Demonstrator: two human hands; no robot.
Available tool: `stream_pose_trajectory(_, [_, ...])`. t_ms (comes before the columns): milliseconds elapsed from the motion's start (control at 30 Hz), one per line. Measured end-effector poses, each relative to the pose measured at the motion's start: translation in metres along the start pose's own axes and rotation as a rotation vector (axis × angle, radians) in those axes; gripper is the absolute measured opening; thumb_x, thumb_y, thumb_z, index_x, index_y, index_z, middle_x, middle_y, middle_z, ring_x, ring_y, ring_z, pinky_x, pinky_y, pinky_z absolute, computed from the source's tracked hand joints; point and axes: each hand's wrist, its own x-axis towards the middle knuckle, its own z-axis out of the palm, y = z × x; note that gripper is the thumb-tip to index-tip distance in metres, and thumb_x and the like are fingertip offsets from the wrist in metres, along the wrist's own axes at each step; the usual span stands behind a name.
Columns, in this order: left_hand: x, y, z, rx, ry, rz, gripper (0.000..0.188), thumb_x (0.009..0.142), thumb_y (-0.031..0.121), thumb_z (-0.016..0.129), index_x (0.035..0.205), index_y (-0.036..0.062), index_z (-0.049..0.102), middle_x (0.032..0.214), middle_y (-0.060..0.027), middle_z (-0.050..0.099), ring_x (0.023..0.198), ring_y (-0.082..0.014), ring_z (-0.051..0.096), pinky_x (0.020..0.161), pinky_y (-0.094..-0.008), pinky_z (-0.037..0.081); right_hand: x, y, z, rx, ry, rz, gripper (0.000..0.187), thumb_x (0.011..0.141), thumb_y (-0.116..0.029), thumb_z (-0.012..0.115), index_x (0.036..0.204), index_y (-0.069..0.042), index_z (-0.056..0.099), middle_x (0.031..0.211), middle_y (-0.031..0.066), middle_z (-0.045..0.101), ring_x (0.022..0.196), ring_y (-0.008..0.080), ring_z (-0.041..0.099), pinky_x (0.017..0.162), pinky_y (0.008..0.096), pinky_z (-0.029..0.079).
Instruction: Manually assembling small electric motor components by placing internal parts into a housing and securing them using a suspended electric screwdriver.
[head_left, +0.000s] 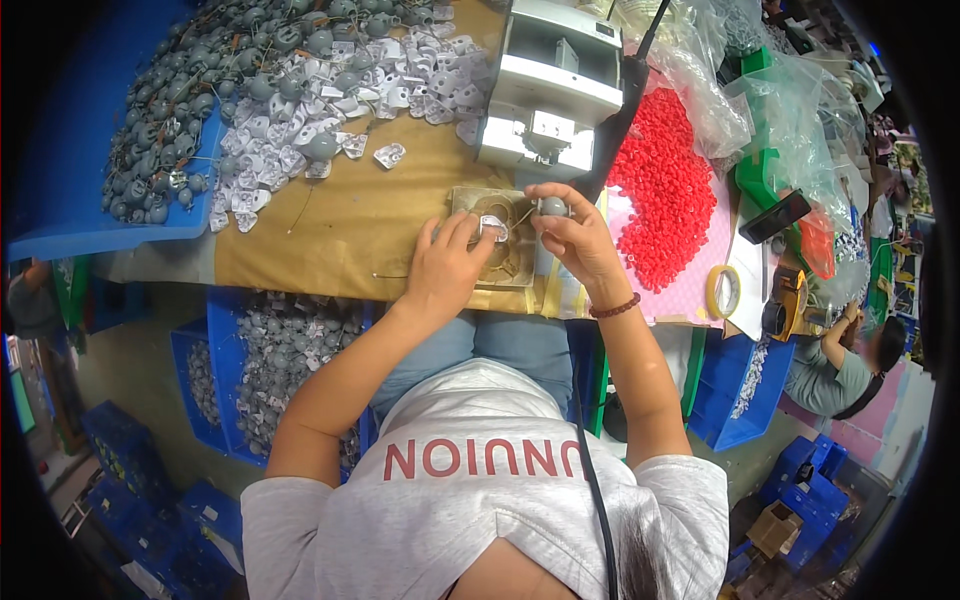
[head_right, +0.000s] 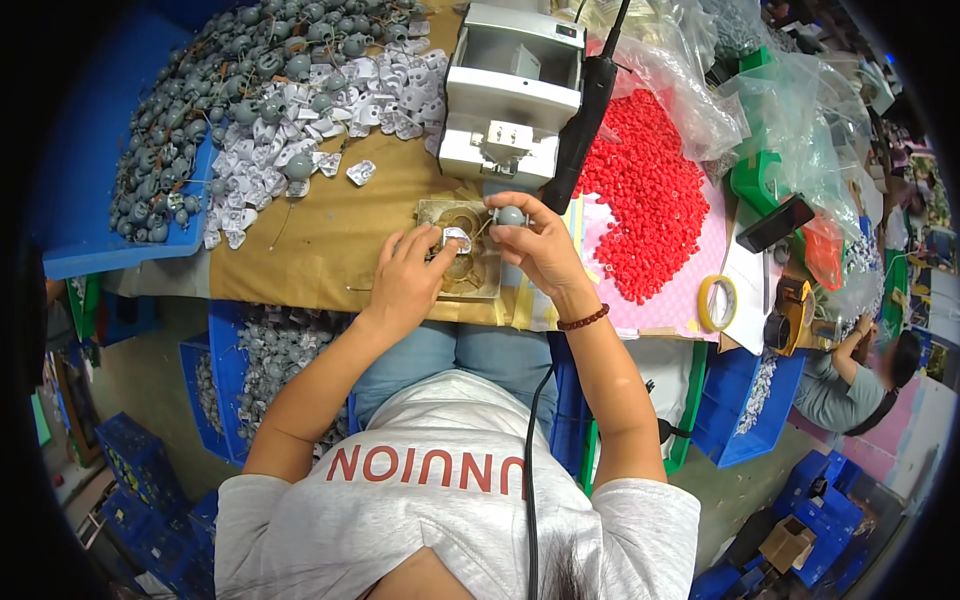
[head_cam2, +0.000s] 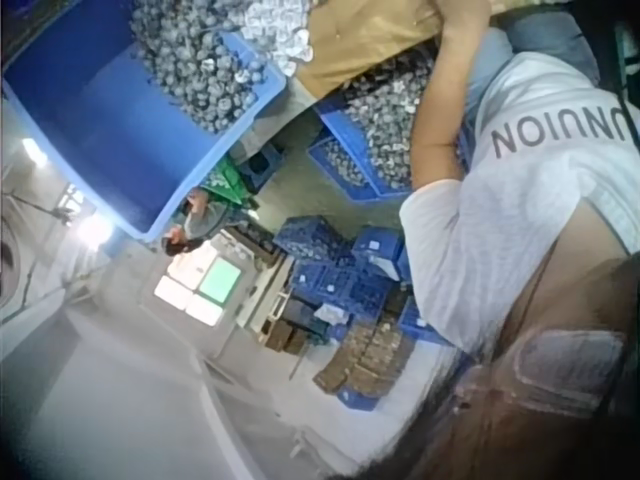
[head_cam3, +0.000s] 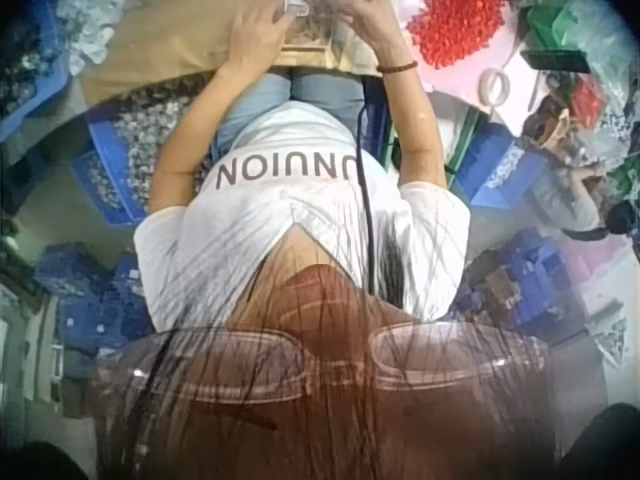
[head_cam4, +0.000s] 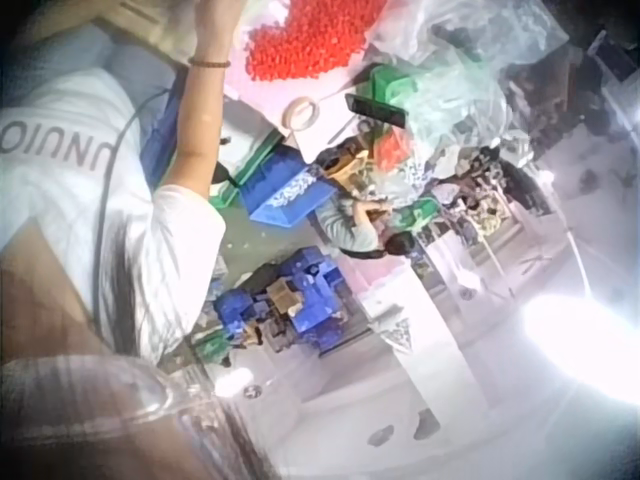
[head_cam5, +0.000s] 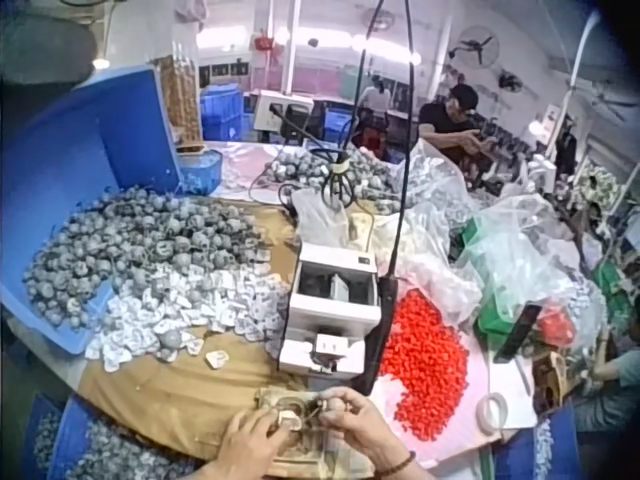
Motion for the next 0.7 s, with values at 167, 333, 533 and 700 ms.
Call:
stream_pose_trajectory(167, [0.001, -0.002, -0.002, 0.000, 0.000, 0.014, 0.047, 0.078, 0.003, 0.067, 0.124, 0.0107, 0.064, 0.124, -0.0123, 0.060, 0.124, -0.0303, 0.055, 0.105, -0.0488, 0.039, 0.001, -0.004, 0.017, 0.060, -0.032, 0.001, 0.037, 0.093, -0.003, 0.068, 0.129, 0.001, 0.059, 0.099, 0.0086, 0.069, 0.070, 0.0093, 0.061, 0.057, 0.0214, 0.048])
stream_pose_trajectory(333, [0.001, -0.006, -0.003, -0.020, 0.017, 0.044, 0.042, 0.079, 0.003, 0.067, 0.120, 0.0100, 0.066, 0.123, -0.0128, 0.061, 0.123, -0.0304, 0.056, 0.104, -0.0480, 0.041, 0.012, 0.004, 0.018, -0.629, 0.086, 0.021, 0.024, 0.088, -0.013, 0.077, 0.105, 0.003, 0.070, 0.087, 0.0088, 0.073, 0.060, 0.0126, 0.064, 0.054, 0.0263, 0.051])
stream_pose_trajectory(533, [0.003, -0.009, -0.006, -0.077, 0.022, 0.053, 0.037, 0.078, 0.005, 0.069, 0.114, 0.0089, 0.068, 0.120, -0.0131, 0.062, 0.122, -0.0311, 0.057, 0.102, -0.0468, 0.043, 0.018, 0.036, 0.013, -1.179, 0.190, -0.471, 0.032, 0.080, -0.024, 0.085, 0.094, 0.001, 0.070, 0.077, 0.0120, 0.070, 0.062, 0.0227, 0.068, 0.058, 0.0335, 0.053])
stream_pose_trajectory(700, [0.012, -0.009, -0.007, -0.214, 0.007, -0.060, 0.036, 0.078, 0.008, 0.071, 0.114, 0.0095, 0.066, 0.112, -0.0103, 0.063, 0.114, -0.0307, 0.058, 0.096, -0.0445, 0.046, 0.017, 0.046, 0.020, -1.333, 0.259, -0.567, 0.040, 0.079, -0.024, 0.085, 0.106, -0.002, 0.066, 0.073, 0.0086, 0.065, 0.062, 0.0238, 0.064, 0.056, 0.0361, 0.051])
